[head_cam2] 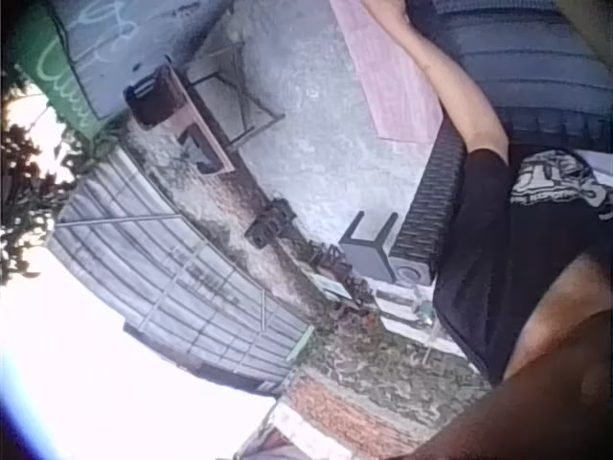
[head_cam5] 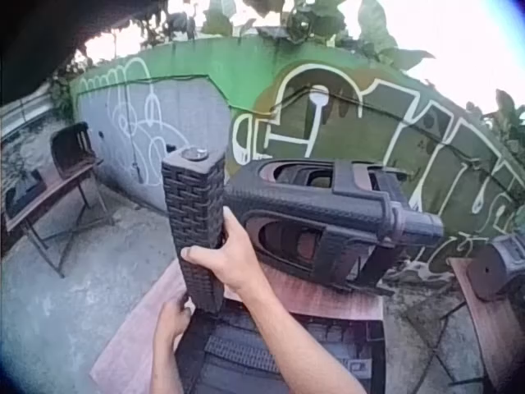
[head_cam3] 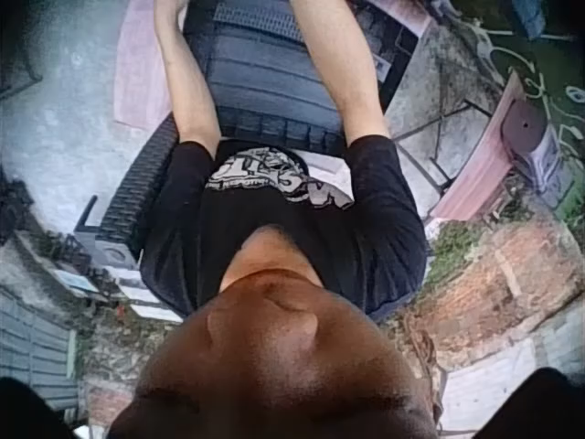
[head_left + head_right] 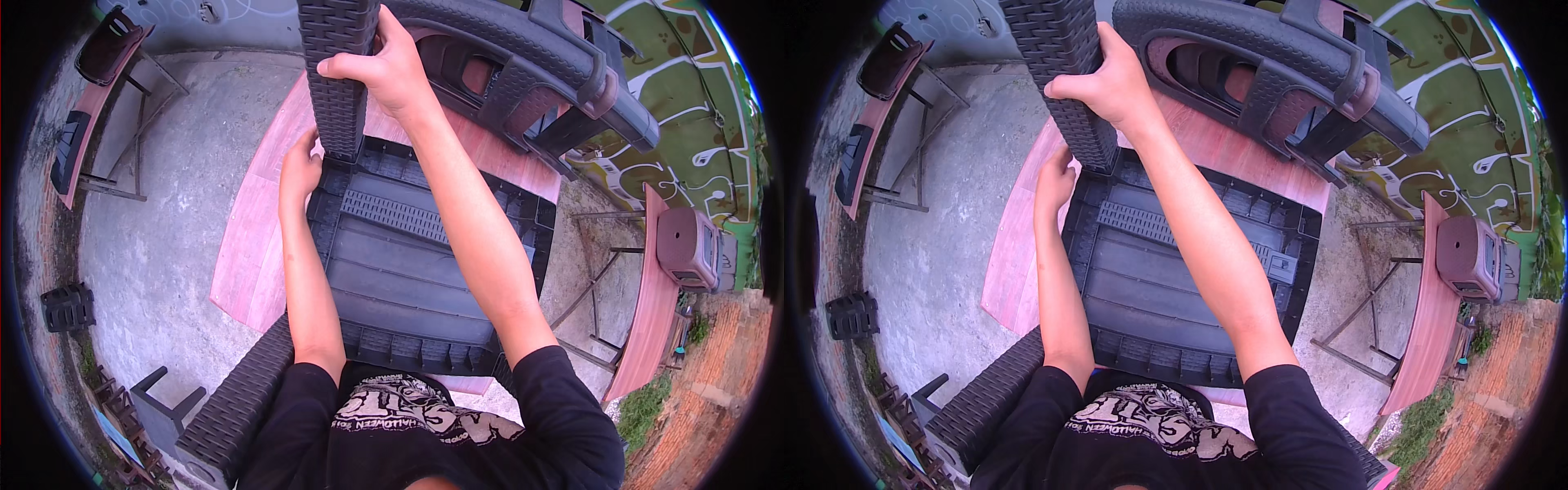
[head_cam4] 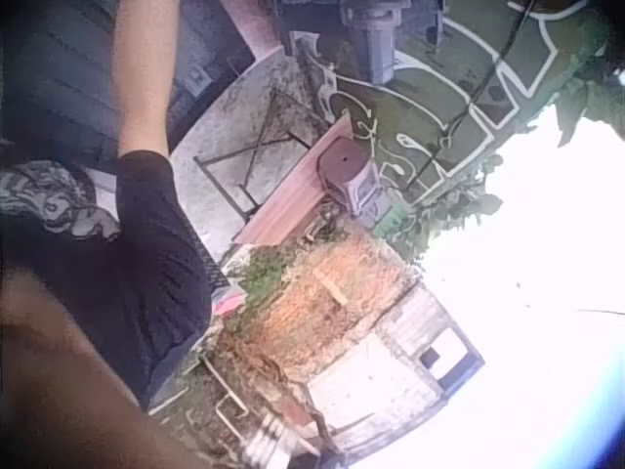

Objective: Assembling plastic tables by attaching legs to the table tops and then arranging stools in an outdoor area.

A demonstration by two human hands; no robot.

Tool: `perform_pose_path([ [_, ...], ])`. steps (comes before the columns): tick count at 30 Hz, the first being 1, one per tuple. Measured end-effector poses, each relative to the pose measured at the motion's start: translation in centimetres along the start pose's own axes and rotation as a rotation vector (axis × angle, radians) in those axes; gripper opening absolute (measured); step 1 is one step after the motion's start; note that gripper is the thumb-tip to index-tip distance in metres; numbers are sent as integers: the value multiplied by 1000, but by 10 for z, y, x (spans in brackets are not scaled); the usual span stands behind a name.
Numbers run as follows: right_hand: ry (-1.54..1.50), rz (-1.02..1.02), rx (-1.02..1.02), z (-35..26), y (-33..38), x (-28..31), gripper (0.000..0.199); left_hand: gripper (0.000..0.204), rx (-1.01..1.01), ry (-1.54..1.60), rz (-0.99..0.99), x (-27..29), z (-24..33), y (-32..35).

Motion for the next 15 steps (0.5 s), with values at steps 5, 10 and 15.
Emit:
perform_pose_path([
  [5,151,67,50,17,6,-1,56,63,-226,931,186,46,118,0],
  [10,50,16,-49,48,12,-9,60,54,-44,594,262,32,75,-10],
  [15,-6,10,-54,59,3,-8,57,62,-20,375,268,25,71,-20],
])
Point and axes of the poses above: each hand's wrist, its own y-axis away from the middle knuckle, its own x-axis out of the back of the hand, z = x × y, the point moved 8 cm from there along -y, towards the middle knuckle, and after that the axes turned 2 degrees about z, right-handed, at the moved point
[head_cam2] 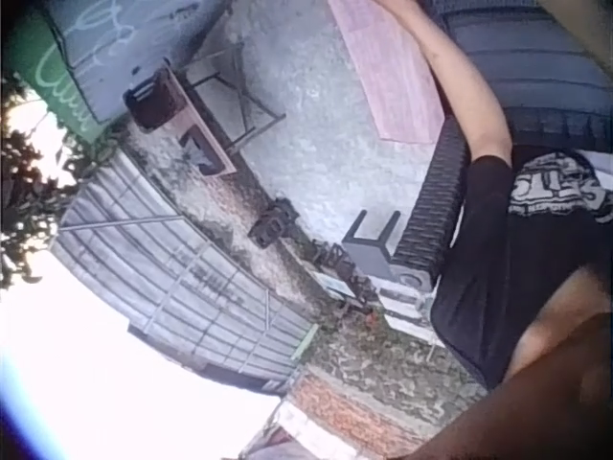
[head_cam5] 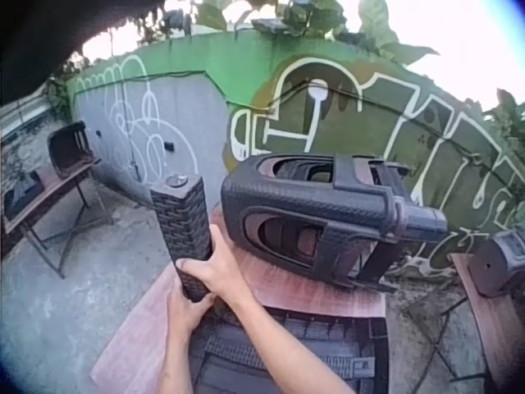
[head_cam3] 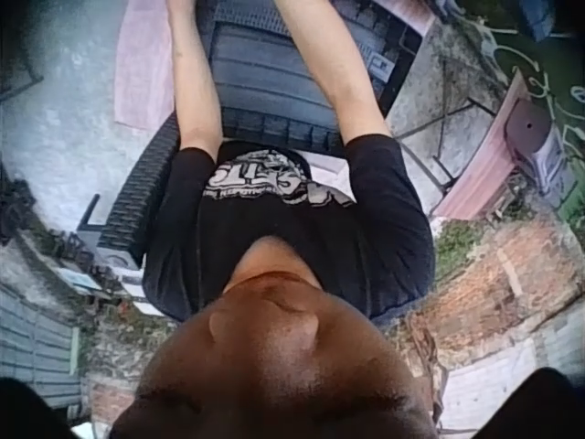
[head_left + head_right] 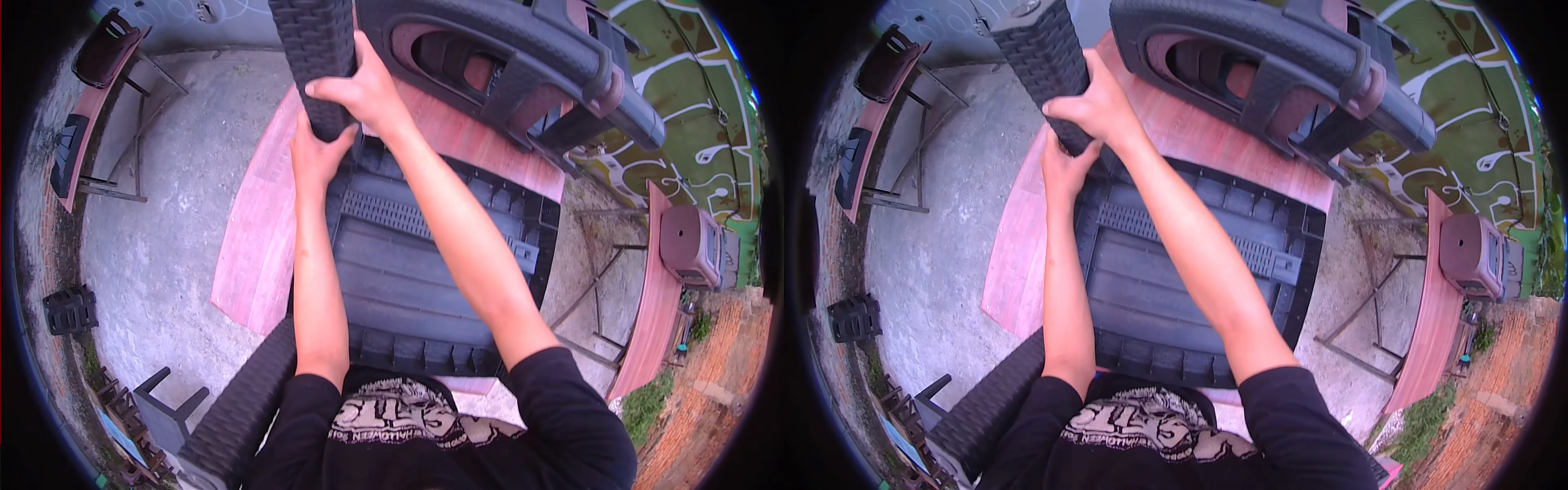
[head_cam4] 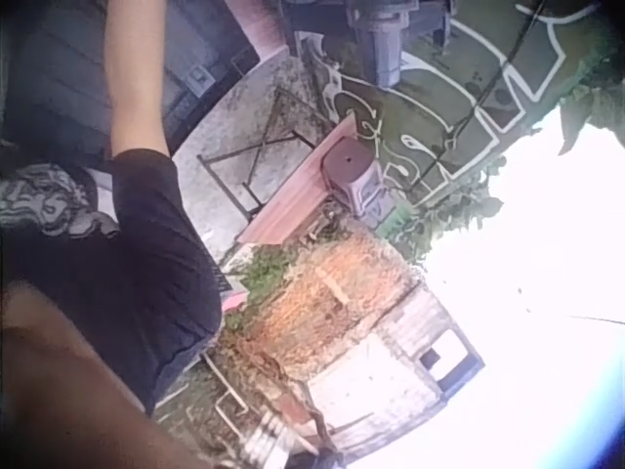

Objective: Assembling plastic tables by attaching legs to the table tops and then arranging stools in an outdoor area.

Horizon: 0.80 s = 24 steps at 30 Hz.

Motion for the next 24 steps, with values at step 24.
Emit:
perform_pose_path([
  [24,480,210,-378,-110,257,225,86,74,153,562,-631,-140,93,168],
])
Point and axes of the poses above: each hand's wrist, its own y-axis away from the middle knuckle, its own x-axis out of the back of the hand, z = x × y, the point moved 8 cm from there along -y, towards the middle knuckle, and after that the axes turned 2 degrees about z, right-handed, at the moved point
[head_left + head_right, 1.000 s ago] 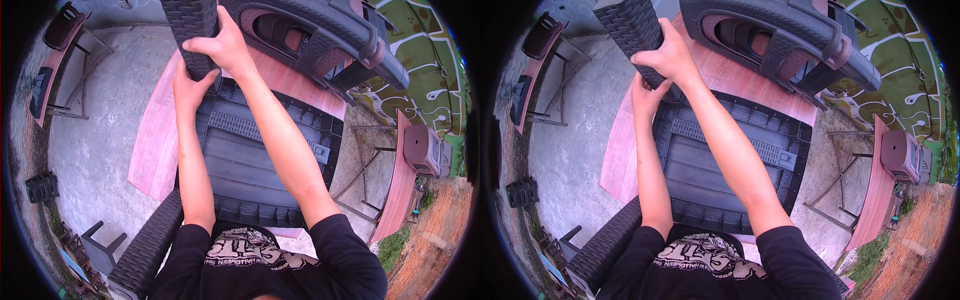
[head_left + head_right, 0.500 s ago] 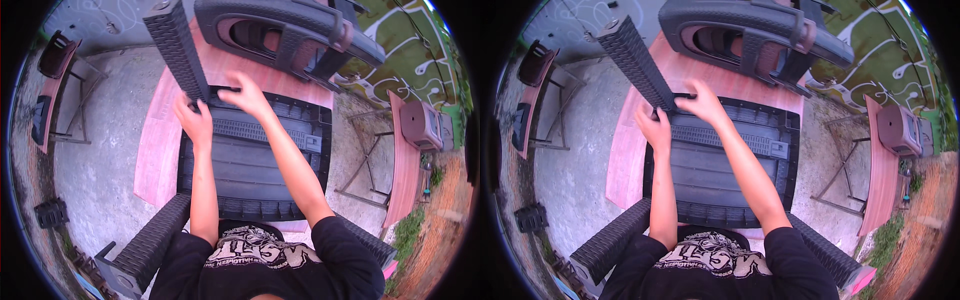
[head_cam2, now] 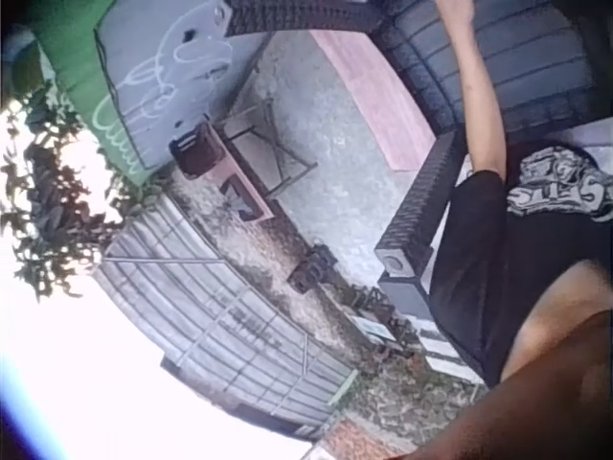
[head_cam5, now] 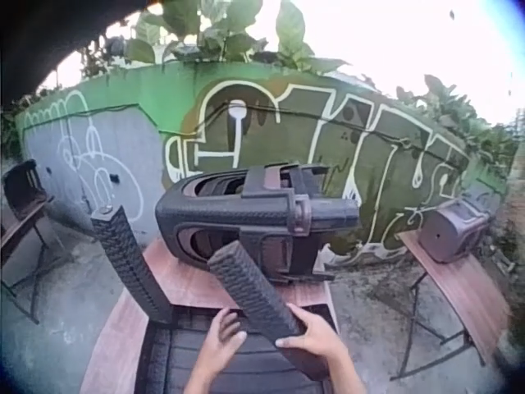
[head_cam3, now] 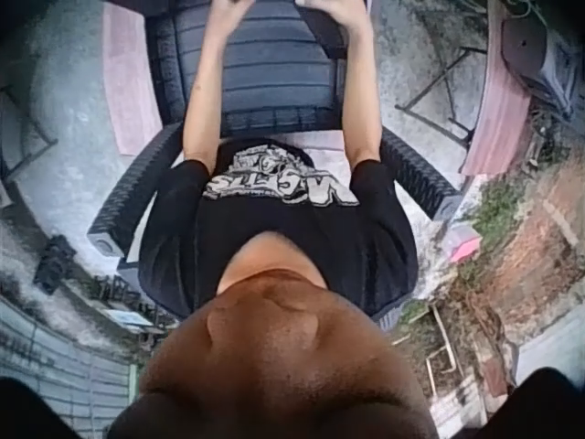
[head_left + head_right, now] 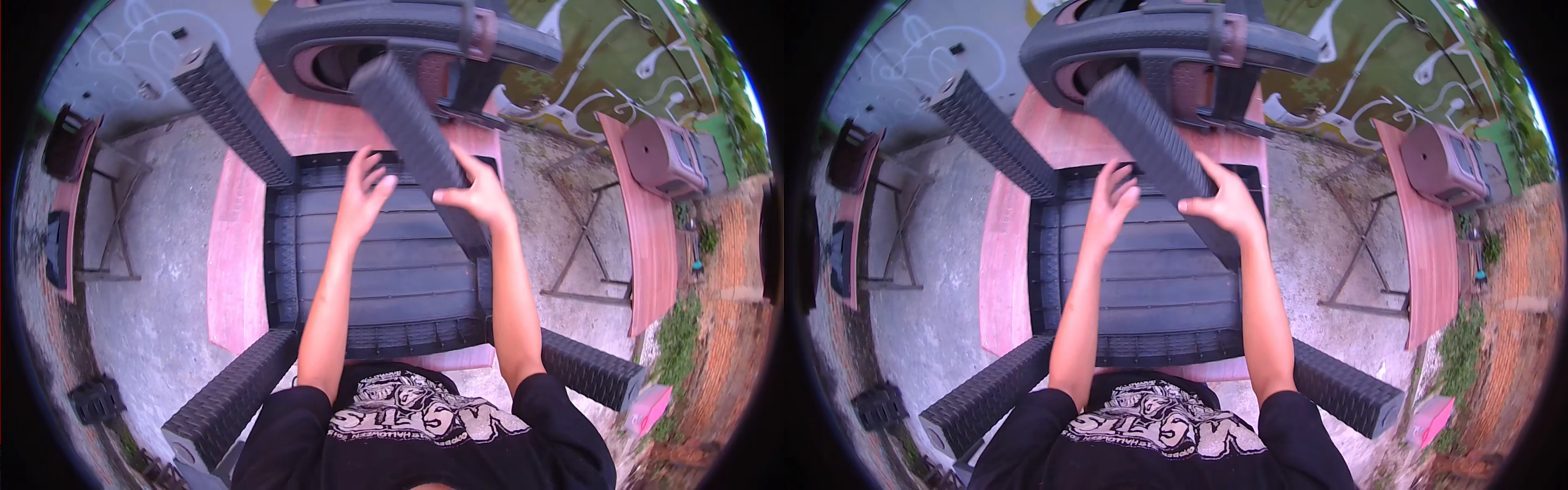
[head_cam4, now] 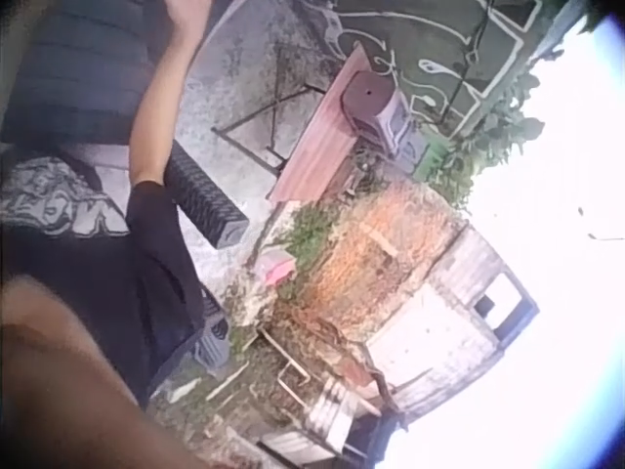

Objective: Assembling plastic tables by attaching legs to the table tops and then arranging stools in an outdoor area.

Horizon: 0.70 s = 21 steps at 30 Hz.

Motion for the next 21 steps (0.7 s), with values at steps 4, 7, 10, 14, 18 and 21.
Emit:
perform_pose_path([
  [4,-418,12,95,-52,-25,55,69,75,-2,184,-568,-104,40,-31],
  [7,-569,122,271,-78,-31,91,58,70,-3,289,-552,-136,60,-56],
  [10,-659,160,392,-91,-31,119,57,72,-47,183,-729,-170,85,-62],
  [14,-594,223,471,-101,-25,135,66,75,-67,99,-793,-202,92,-63],
  [18,-207,514,460,-129,-25,142,66,81,-258,-583,-214,-208,89,-76],
  [21,-43,803,390,-112,-32,162,63,86,-387,-771,43,-209,84,-80],
])
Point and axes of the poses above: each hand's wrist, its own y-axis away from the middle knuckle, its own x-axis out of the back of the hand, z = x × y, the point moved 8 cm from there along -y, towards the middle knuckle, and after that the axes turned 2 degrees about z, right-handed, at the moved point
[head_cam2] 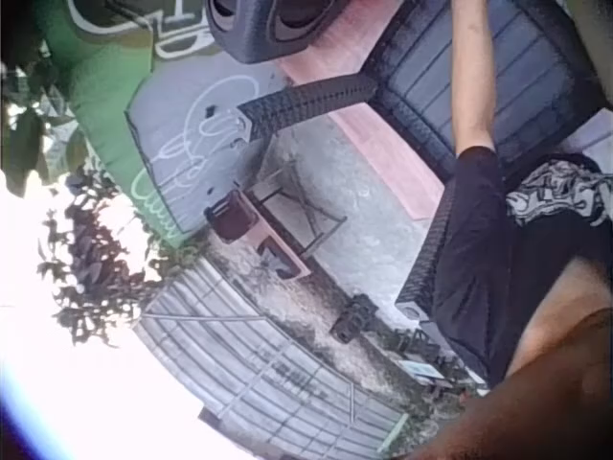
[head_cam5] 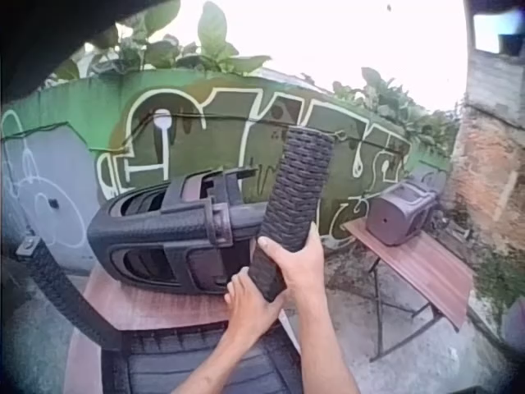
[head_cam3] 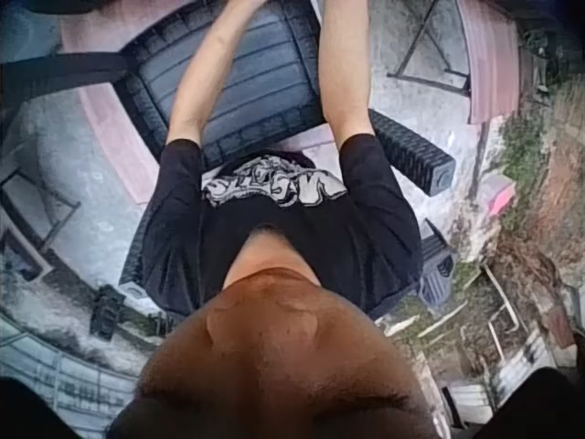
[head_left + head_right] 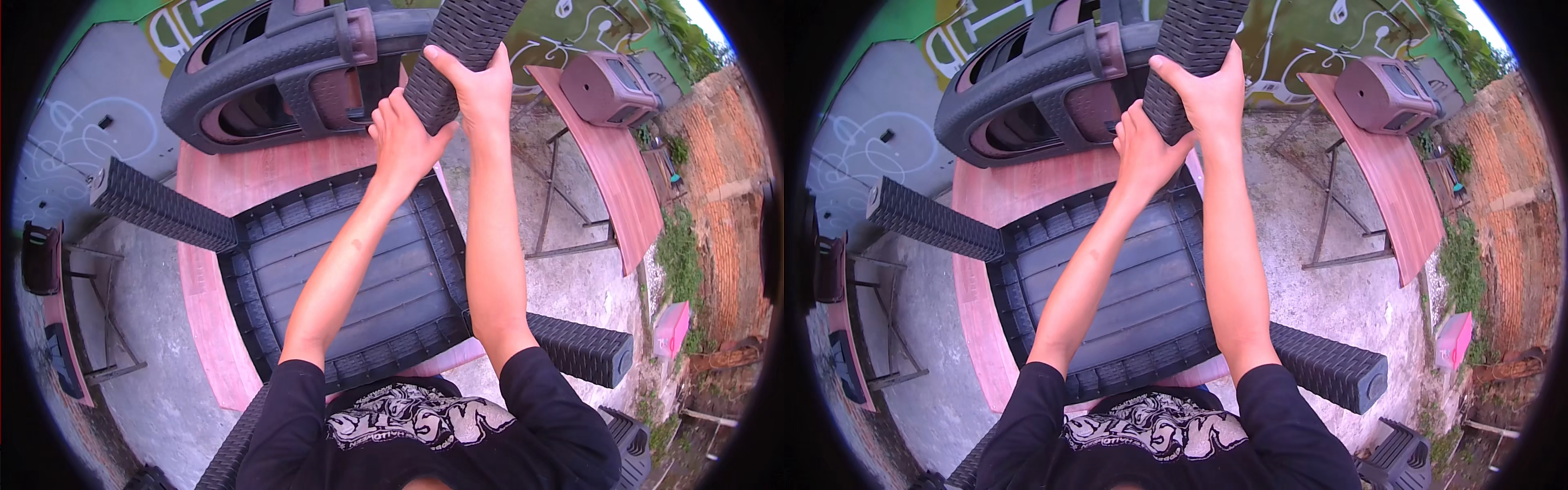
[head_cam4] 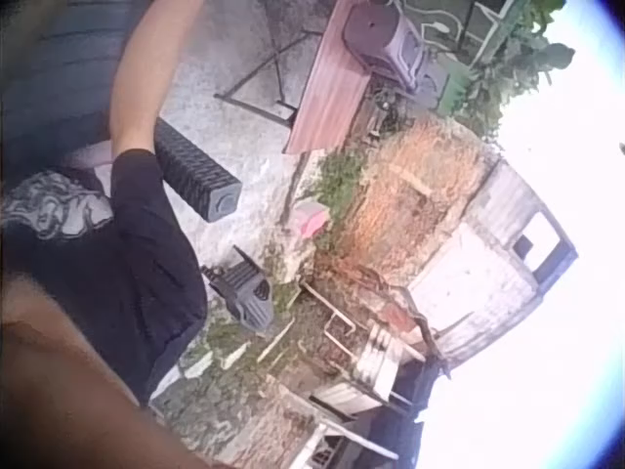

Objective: Assembling plastic tables by attaching legs to the table tops and then arranging stools in an outdoor area.

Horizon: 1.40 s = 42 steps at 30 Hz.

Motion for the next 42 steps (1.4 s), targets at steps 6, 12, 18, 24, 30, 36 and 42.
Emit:
perform_pose_path([
  [6,-263,-203,-111,18,-16,21,48,91,-50,936,-759,-51,-17,-27],
  [12,-254,-10,-86,29,-16,34,45,92,-175,772,-732,-72,0,-27],
  [18,-26,57,-23,10,-20,38,67,62,64,1110,-702,-75,-15,-41],
  [24,-389,-412,-302,29,-13,10,67,62,335,1736,-1242,-69,-26,-26],
  [30,-321,-267,-133,20,-18,23,49,68,144,1344,-1026,-47,-8,-37],
  [36,204,264,-67,10,-18,27,53,93,-139,669,-366,-20,11,-44],
  [42,149,303,-17,-5,-22,37,76,82,-137,732,-450,-13,26,-53],
])
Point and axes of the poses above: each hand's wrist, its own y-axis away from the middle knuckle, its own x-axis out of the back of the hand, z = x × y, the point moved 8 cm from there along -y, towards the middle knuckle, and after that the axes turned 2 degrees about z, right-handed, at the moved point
